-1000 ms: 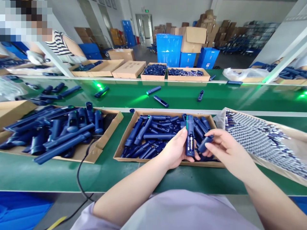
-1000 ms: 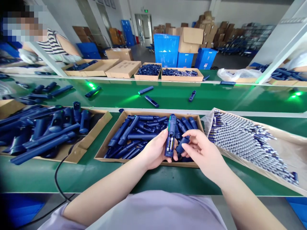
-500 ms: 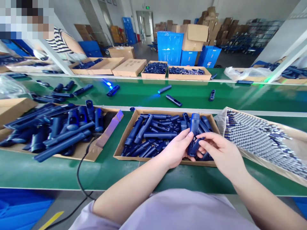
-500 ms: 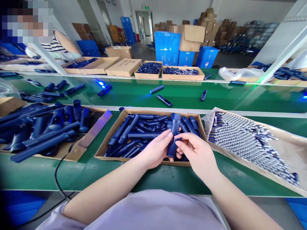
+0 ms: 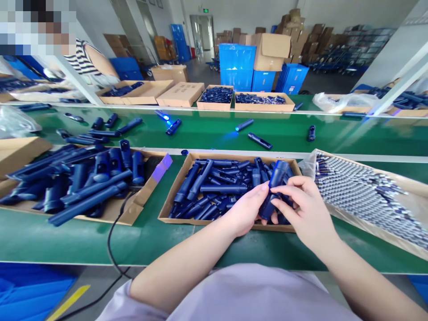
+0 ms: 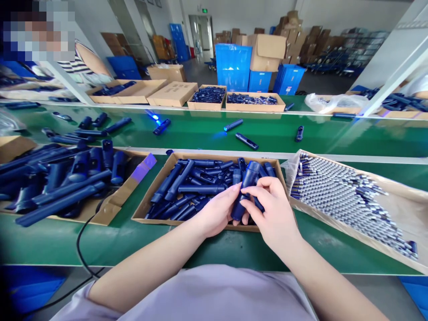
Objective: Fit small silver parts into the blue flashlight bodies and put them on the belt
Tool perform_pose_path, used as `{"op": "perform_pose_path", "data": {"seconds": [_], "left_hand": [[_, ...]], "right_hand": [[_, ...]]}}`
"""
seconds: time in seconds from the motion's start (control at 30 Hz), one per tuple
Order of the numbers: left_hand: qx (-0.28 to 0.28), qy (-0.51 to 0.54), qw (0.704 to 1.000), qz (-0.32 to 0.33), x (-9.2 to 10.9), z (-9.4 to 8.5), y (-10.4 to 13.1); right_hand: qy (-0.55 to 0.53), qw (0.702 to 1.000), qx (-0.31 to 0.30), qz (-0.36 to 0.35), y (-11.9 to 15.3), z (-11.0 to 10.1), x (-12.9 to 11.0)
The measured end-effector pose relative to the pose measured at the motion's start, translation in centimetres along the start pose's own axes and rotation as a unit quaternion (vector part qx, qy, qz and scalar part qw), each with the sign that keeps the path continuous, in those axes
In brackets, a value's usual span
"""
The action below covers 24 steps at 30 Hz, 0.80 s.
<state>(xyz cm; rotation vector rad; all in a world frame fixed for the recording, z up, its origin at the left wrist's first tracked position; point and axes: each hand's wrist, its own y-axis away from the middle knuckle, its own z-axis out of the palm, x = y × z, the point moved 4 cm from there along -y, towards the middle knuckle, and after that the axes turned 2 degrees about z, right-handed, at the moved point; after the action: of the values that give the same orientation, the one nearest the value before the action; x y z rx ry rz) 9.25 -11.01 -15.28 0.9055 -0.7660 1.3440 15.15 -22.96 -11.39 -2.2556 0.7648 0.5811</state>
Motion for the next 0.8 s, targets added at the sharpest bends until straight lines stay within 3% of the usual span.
{"op": "perform_pose_path", "data": {"seconds": [0.13,0.27,0.4,0.53,0.7,0.8], "left_hand": [[-0.024,-0.010,1.000,0.015,0.1,0.2,0.1],[-0.006,-0.027,1.000,-0.006,0.0,0.0,0.3],[0.023,-0.042,0.999,0.010,0.4,-0.3,0.2],[0.013,-0.028,0.999,0.023,0.3,-0.4,-0.1],[0.038,-0.058,0.997,0.015,0.8,0.0,0.9],[0.054,-0.178,0.982,0.013,3.5,-0.8,1.2]], "right_hand": [[0.021,0.998,0.050,-0.009,0.1,0.7,-0.3],[0.010,1.000,0.008,-0.029,0.4,0.9,-0.6],[-0.006,0.998,0.016,-0.054,1.0,-0.5,0.2],[0.019,0.998,0.056,-0.026,1.9,-2.4,2.5],[0.121,0.989,0.060,-0.066,6.6,-3.8,5.7],[0.169,0.981,0.054,-0.082,10.8,-3.8,8.2]]}}
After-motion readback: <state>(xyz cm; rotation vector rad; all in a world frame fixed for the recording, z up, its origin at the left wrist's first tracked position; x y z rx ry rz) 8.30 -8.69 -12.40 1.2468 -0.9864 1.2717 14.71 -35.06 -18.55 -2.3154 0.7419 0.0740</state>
